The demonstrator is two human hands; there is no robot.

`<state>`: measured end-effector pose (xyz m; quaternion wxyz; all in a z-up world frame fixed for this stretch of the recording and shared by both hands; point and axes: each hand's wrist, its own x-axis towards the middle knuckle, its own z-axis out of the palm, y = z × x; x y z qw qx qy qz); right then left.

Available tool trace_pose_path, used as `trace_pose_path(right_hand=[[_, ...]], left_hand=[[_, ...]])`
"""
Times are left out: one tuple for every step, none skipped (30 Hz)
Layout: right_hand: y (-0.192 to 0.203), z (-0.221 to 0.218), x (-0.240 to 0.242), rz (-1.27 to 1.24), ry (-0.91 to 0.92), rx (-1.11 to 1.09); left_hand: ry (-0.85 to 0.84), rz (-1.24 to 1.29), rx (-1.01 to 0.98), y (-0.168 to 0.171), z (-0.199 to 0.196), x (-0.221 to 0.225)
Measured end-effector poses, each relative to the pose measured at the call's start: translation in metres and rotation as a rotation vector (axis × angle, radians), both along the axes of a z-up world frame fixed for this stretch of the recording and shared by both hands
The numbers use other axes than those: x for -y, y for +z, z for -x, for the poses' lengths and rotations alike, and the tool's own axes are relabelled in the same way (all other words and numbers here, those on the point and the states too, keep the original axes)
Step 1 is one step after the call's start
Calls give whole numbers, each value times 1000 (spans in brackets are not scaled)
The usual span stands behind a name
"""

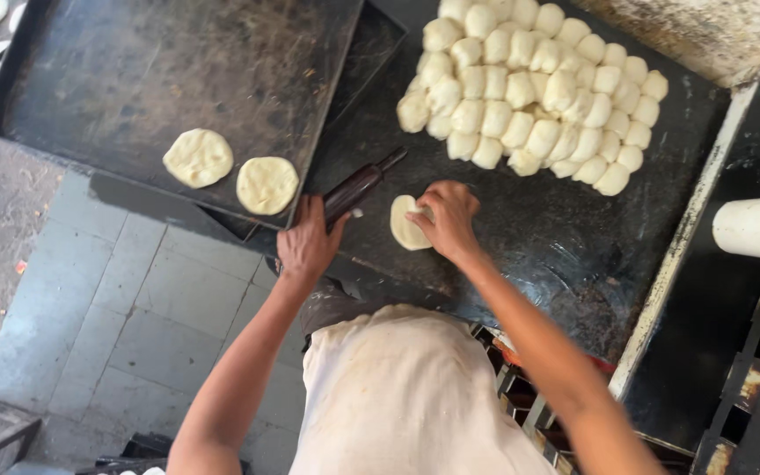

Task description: The person picks up small portions of dough, rolls them flat with a rolling pin on a table, and places the flattened dough onto a metal tray.

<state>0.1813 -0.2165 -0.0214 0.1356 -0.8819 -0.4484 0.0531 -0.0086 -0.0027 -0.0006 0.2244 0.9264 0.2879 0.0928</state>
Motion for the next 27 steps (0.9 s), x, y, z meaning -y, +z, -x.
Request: trace_pose_path(right_hand=[[9,-8,-14,-14,136,-189],[26,-9,-29,-65,-12,-538],[44,-5,-46,-98,-146,-895],[62,-1,-68,-116,-286,-1252],[78,12,-88,-160,-214,-1338],[91,22,-114,-204,-141,-1424],[101,29,-148,-246,-56,-1503],[106,40,-184,-306,-4,-1440],[108,51,-223,-379,43,-1374],[106,64,-261,-442,126,-1223],[102,75,-296,-508,199,-1065],[96,88,-328,-546,338,-873],[89,99,-351,-579,462,-673],[83,105,-369,-606,578,-468],[76,115,-383,-614,507,-437],[71,123,-393,-620,436,-407],[68,127,-405,-639,358,-368],[68,130,-413,-682,342,-349],[69,131,-417,-720,331,-328],[71,133,-418,-758,321,-306],[72,133,-411,-647,400,-226],[74,138,-401,-533,476,-149],[77,138,-385,-404,532,-63],[80,136,-365,-401,410,-198],[81,128,-339,-400,277,-304],[81,116,-309,-520,167,-327],[83,111,-270,-637,47,-356]], left_hand=[[48,-24,-17,2,-7,-7],[8,5,6,4,-10,-12],[-16,34,21,6,-9,-13],[-39,62,38,5,-8,-15],[-38,85,-8,3,-1,-13],[-36,108,-54,-2,4,-9],[-44,88,-5,-9,4,-8],[-52,66,44,-16,5,-7],[-45,111,93,-26,4,-9],[-38,155,143,-37,2,-10],[-103,263,-120,-49,-1,-11],[-170,370,-384,-62,-4,-12],[-239,333,-366,-75,-6,-9],[-308,295,-349,-87,-7,-6],[-387,264,-339,-98,-4,0],[-355,145,-220,-106,-1,6],[-331,14,-99,-113,1,4],[-306,-114,24,-116,4,1],[-326,-81,-1,-117,4,-2],[-345,-48,-26,-114,5,-5],[-383,-8,-50,-109,8,-5],[-364,72,-127,-102,12,-8],[-365,155,-196,-91,15,-11],[-368,233,-271,-81,18,-20],[-388,306,-328,-73,8,-29],[-410,374,-390,-67,-4,-37],[-364,361,-384,-57,-1,-38]])
